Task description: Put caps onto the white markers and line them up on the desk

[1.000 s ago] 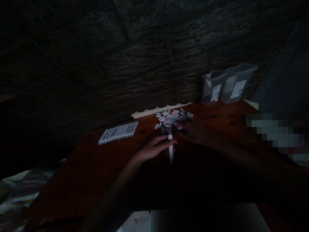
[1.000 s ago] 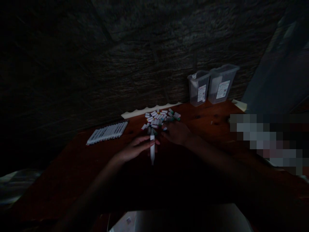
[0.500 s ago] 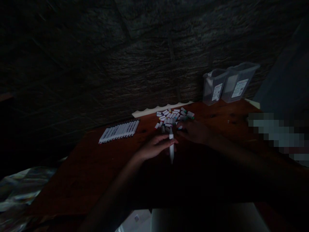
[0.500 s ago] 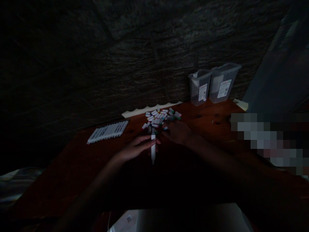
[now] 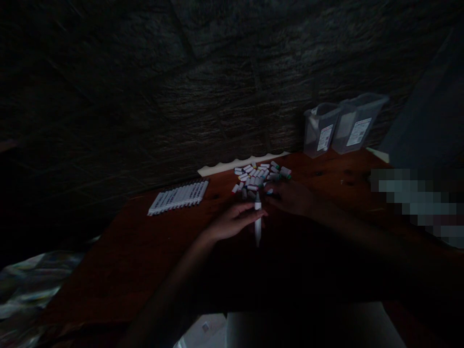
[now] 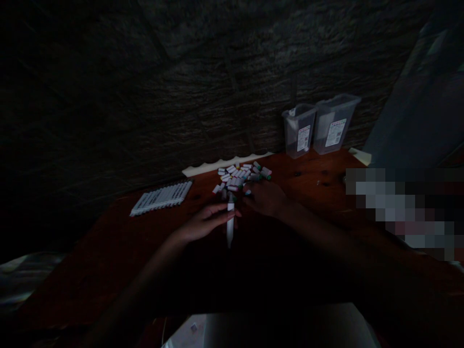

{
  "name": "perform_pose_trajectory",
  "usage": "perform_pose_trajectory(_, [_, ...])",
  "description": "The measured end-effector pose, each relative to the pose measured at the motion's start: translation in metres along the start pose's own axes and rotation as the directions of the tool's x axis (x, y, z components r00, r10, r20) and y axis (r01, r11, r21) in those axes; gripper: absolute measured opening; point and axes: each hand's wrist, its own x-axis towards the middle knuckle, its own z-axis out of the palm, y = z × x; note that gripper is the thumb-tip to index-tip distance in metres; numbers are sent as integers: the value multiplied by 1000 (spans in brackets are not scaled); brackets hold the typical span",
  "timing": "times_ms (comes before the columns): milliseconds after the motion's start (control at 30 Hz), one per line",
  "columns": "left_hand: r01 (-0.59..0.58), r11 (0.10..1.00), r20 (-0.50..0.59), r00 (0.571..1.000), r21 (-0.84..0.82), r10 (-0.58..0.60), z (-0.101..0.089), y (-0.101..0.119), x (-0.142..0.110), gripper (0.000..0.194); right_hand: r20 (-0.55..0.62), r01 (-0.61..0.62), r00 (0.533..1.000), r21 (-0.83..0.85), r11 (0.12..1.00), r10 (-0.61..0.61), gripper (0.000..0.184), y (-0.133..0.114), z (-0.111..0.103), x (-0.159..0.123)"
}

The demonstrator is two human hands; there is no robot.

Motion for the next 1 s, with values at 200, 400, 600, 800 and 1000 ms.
perform_pose_trajectory(200, [4, 1000, 8, 1000, 1, -5, 1, 0, 0, 37, -9, 1, 1000, -24, 1000, -1, 30, -2, -2, -2])
perform_pose_trajectory(400, [3, 1000, 8, 1000, -6, -3, 1, 1, -1, 35, -2, -11, 1000, -9, 1000, 11, 30, -3, -2, -2])
perform_pose_trajectory(600, [-57, 998, 15, 998, 17, 57, 3, 4, -1, 31, -27, 10, 1000, -12, 1000, -10, 27, -1, 0, -2])
perform_pose_trajectory(800, [-58, 997, 17, 998, 46, 57, 3, 4, -1, 30, -9, -5, 1000, -5, 1000, 5, 29, 0, -1, -2])
perform_pose_trajectory(1000, [-53, 996, 23, 998, 76, 52, 3, 4, -1, 33, -2, -5, 1000, -21, 1000, 5, 29, -1, 1, -2])
